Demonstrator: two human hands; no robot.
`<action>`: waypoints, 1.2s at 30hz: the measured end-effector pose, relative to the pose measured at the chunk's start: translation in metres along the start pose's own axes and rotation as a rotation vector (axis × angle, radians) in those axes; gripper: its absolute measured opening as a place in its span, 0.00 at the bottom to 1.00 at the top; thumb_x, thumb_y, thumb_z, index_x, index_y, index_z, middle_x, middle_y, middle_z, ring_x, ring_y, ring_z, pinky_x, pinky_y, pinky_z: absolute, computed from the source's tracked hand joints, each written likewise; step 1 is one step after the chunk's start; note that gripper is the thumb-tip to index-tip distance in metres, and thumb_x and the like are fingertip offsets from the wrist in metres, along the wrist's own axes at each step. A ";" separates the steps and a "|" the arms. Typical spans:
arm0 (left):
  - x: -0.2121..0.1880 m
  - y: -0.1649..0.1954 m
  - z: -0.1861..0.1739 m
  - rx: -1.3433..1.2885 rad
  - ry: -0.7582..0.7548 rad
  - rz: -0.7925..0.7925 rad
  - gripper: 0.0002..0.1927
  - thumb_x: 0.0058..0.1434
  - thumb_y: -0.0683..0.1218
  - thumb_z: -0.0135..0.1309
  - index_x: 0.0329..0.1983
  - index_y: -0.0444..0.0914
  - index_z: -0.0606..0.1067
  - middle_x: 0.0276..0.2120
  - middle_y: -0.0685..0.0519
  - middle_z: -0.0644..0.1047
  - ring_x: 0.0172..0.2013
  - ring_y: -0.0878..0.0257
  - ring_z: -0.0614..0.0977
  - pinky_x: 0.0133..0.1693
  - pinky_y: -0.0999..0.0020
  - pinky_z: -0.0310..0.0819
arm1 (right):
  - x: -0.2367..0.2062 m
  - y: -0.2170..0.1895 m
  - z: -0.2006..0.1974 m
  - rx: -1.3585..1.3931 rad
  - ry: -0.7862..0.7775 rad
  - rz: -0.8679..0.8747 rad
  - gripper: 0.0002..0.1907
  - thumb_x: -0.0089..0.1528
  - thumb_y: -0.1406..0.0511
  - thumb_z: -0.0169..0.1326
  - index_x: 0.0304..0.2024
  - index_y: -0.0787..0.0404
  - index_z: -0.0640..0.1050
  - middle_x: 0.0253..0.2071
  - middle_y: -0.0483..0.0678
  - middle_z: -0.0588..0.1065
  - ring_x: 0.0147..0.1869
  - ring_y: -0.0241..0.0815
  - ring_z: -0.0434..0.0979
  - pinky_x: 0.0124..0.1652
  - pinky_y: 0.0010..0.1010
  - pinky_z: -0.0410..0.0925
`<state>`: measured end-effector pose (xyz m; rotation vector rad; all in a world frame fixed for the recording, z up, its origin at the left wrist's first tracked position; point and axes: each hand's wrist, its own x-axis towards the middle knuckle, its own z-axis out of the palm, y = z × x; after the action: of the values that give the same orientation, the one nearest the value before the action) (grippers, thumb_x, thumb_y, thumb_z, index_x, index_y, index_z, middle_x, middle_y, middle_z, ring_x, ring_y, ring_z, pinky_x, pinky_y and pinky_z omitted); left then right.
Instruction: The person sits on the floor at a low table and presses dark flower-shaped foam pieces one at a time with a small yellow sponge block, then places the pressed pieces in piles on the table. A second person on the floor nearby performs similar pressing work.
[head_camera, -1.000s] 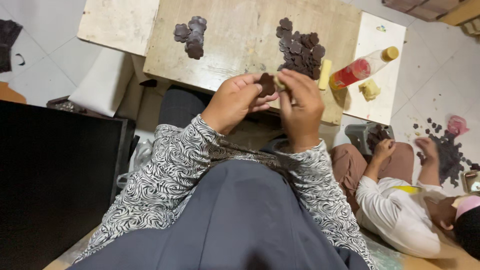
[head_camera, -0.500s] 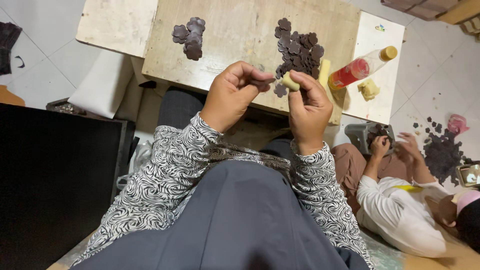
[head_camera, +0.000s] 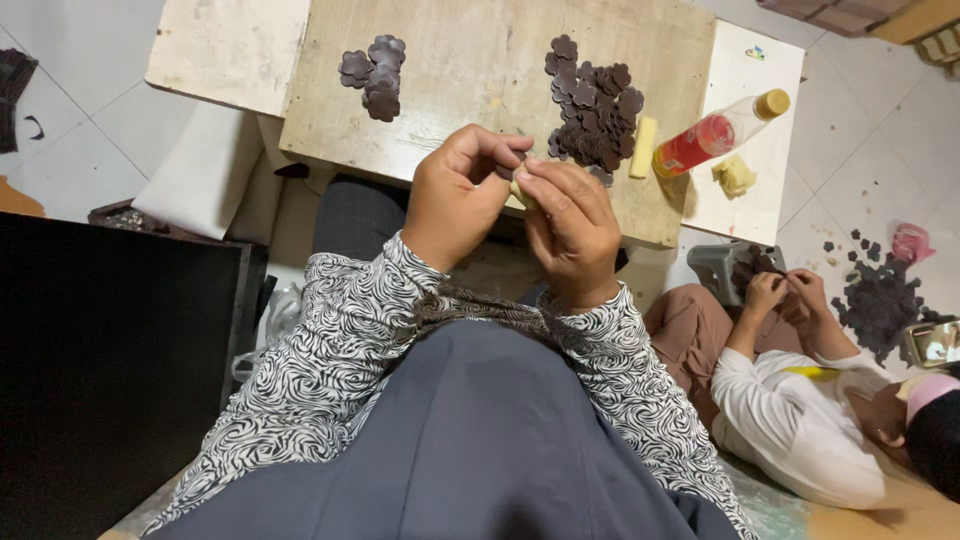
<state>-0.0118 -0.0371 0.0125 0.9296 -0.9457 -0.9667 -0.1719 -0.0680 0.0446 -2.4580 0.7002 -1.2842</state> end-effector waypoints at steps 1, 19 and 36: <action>0.001 0.000 -0.001 -0.056 0.022 -0.019 0.05 0.68 0.31 0.50 0.43 0.32 0.72 0.51 0.43 0.81 0.47 0.67 0.83 0.52 0.72 0.80 | 0.000 0.002 0.001 -0.017 -0.013 0.000 0.15 0.61 0.79 0.62 0.49 0.64 0.80 0.52 0.52 0.79 0.59 0.51 0.79 0.60 0.39 0.72; 0.013 -0.082 -0.063 0.274 0.135 -0.390 0.09 0.60 0.39 0.53 0.43 0.32 0.76 0.33 0.51 0.83 0.29 0.68 0.83 0.33 0.75 0.78 | -0.096 0.062 0.015 0.576 0.082 0.720 0.15 0.66 0.76 0.51 0.55 0.69 0.78 0.55 0.53 0.78 0.59 0.41 0.77 0.60 0.30 0.70; 0.036 -0.072 -0.100 0.682 0.536 -0.214 0.14 0.61 0.42 0.57 0.50 0.36 0.73 0.36 0.47 0.83 0.33 0.58 0.85 0.37 0.64 0.80 | -0.143 0.086 0.018 1.043 0.170 1.238 0.16 0.65 0.75 0.51 0.56 0.69 0.75 0.50 0.50 0.79 0.51 0.38 0.80 0.52 0.27 0.74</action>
<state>0.0746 -0.0714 -0.0764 1.7899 -0.7185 -0.5051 -0.2511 -0.0636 -0.1030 -0.7766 0.9735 -0.8965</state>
